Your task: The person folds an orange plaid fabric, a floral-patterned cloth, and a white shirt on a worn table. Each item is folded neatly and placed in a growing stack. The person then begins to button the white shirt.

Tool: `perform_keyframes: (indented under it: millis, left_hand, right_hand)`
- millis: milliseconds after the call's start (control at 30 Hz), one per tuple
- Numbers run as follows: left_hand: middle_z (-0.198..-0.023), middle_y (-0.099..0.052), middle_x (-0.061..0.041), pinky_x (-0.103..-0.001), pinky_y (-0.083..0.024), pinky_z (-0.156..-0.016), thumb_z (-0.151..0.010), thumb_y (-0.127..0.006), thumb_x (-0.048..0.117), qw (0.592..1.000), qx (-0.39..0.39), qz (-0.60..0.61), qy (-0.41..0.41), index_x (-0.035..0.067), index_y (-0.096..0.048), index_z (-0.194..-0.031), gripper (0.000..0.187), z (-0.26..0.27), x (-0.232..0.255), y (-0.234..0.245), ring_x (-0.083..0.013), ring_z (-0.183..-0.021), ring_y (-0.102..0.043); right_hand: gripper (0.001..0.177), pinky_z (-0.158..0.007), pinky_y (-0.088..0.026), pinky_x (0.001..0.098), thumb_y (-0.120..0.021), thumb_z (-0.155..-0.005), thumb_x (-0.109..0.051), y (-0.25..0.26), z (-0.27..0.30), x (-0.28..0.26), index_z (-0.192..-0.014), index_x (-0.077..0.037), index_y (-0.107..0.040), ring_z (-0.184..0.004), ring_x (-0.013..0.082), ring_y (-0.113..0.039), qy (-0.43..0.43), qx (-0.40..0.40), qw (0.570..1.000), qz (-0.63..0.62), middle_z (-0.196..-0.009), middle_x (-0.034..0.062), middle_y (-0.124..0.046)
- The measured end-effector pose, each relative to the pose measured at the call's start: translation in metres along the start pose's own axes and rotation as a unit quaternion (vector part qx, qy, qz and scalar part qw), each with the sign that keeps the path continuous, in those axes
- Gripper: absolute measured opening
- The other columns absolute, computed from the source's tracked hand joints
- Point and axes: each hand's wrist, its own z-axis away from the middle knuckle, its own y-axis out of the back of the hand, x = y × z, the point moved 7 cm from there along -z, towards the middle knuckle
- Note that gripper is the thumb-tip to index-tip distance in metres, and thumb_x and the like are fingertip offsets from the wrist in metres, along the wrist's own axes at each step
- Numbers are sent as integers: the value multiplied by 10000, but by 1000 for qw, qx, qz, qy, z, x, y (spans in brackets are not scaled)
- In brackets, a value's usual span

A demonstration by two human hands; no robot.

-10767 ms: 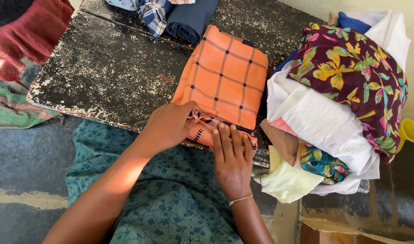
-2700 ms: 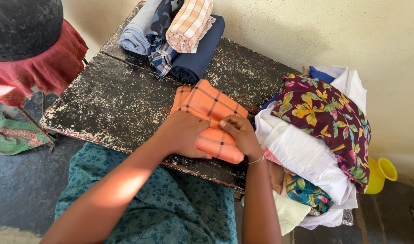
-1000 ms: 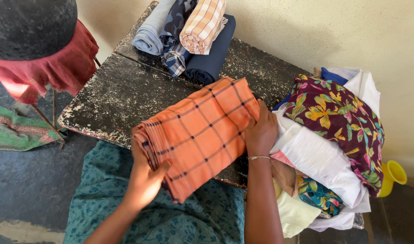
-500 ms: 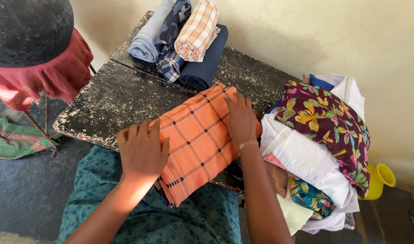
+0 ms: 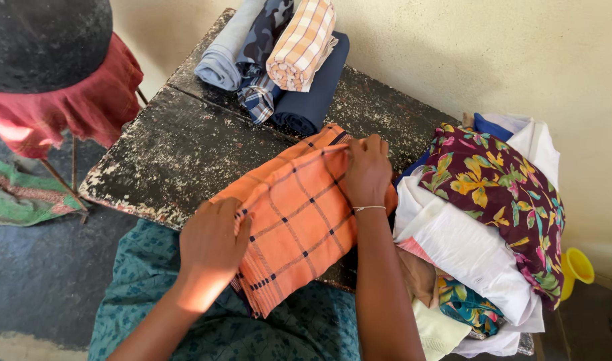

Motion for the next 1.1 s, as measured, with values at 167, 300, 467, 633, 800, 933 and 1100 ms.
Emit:
perform_keyframes:
  millis: [167, 300, 467, 633, 800, 933, 1100]
  left_hand:
    - [-792, -641, -185, -486, -474, -596, -954, -617, 277, 983, -61, 145, 99, 22, -611, -958, 255, 5, 11, 11, -389, -718, -635]
    - [-725, -657, -189, -490, -485, -619, -963, -612, 288, 961, -125, 149, 196, 56, -618, -1008, 237, 4, -7, 7, -379, -690, -675]
    - [-917, -700, -149, -472, -533, -676, -900, -620, 204, 985, -26, -4, 169, 80, -604, -1248, 370, 3, -21, 20, -364, -836, -680]
    - [-1319, -578, -191, -513, -438, -1049, -876, -610, 138, 993, 33, -113, 14, 78, -566, -1391, 520, 4, -3, 16, -369, -1271, -537]
    - [-1488, -465, -214, -540, -266, -1172, -906, -620, 295, 993, -76, -44, -76, 95, -558, -1382, 520, -11, 22, -33, -401, -1471, -342]
    - [-1526, -377, -241, -628, -198, -1132, -914, -550, 458, 981, -140, -75, -109, 120, -514, -1444, 629, -22, 31, -67, -419, -1461, -263]
    - [-1553, -339, -247, -693, -155, -1127, -884, -528, 537, 979, -146, -93, -105, 109, -489, -1465, 722, -17, 31, -77, -429, -1477, -222]
  right_hand:
    - [189, -643, -510, 445, -646, -1017, -114, 17, -10, 19, -1194, -97, -713, -757, 310, -652, -104, 84, 991, 11, -875, 115, -662]
    - [212, -782, -533, 441, -610, -1019, -70, -15, -32, 5, -1224, -95, -659, -888, 316, -673, -42, 68, 996, -28, -953, 112, -693]
    - [516, -921, -447, 528, -696, -871, -211, -61, -28, -9, -1355, -60, -604, -1042, 385, -612, -44, -90, 990, -102, -1080, 191, -681]
    - [498, -995, -430, 540, -669, -968, -323, -50, -21, 20, -1403, -92, -593, -1183, 353, -596, -82, -59, 992, -81, -1248, 118, -677]
    - [364, -939, -438, 545, -691, -958, -390, -59, -11, 32, -1208, -126, -704, -1164, 366, -583, -119, -111, 986, -29, -1189, 138, -656]
    - [380, -906, -499, 488, -664, -970, -414, -64, -10, 33, -1194, -112, -714, -1090, 360, -623, -117, -120, 984, -66, -1142, 155, -666]
    - [395, -780, -514, 499, -709, -961, -457, -83, -12, 46, -1139, -105, -717, -902, 390, -670, -163, -189, 963, -99, -1004, 180, -716]
